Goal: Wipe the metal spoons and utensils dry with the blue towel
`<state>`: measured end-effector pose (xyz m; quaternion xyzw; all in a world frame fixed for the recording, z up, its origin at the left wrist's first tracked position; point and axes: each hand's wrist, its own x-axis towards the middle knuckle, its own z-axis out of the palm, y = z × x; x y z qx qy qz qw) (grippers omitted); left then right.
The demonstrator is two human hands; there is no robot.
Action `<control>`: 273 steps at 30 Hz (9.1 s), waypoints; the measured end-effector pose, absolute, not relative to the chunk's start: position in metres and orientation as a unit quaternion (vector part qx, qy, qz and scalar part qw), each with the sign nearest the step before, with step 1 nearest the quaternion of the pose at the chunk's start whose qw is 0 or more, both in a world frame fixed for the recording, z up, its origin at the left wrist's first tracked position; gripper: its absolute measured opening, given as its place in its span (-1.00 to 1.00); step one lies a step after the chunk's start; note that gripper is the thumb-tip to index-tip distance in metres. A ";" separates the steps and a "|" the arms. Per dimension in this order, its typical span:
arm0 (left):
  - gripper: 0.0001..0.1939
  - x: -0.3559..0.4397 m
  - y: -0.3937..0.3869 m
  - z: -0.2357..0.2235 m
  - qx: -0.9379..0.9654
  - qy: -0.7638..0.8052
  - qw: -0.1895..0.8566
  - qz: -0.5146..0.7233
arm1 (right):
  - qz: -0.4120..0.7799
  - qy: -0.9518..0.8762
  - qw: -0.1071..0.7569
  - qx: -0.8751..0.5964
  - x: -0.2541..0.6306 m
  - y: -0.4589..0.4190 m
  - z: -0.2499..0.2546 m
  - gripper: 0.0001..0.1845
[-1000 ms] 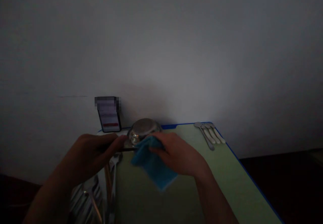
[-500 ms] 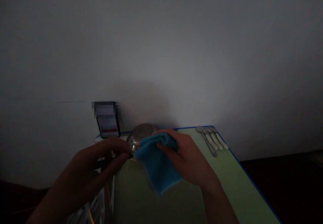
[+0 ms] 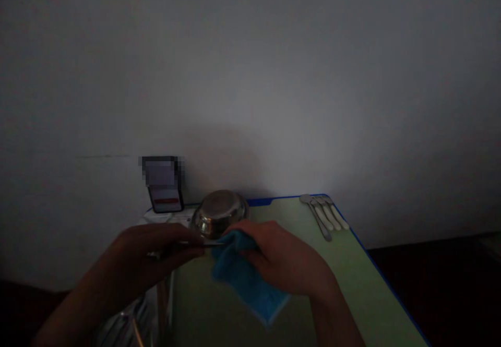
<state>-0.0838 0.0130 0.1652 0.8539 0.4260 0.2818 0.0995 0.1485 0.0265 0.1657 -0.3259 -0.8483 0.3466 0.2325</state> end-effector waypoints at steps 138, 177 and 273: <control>-0.61 -0.088 0.015 0.165 0.802 0.490 0.268 0.213 | 0.249 -0.748 0.457 -0.412 0.125 0.031 0.161 -0.78; -0.61 -0.072 0.012 0.165 0.787 0.527 0.211 0.239 | 0.212 -0.642 0.558 -0.481 0.130 0.045 0.146 -0.74; -0.71 -0.089 0.014 0.159 0.747 0.480 0.373 0.270 | 0.294 -0.630 0.548 -0.465 0.131 0.040 0.153 -0.68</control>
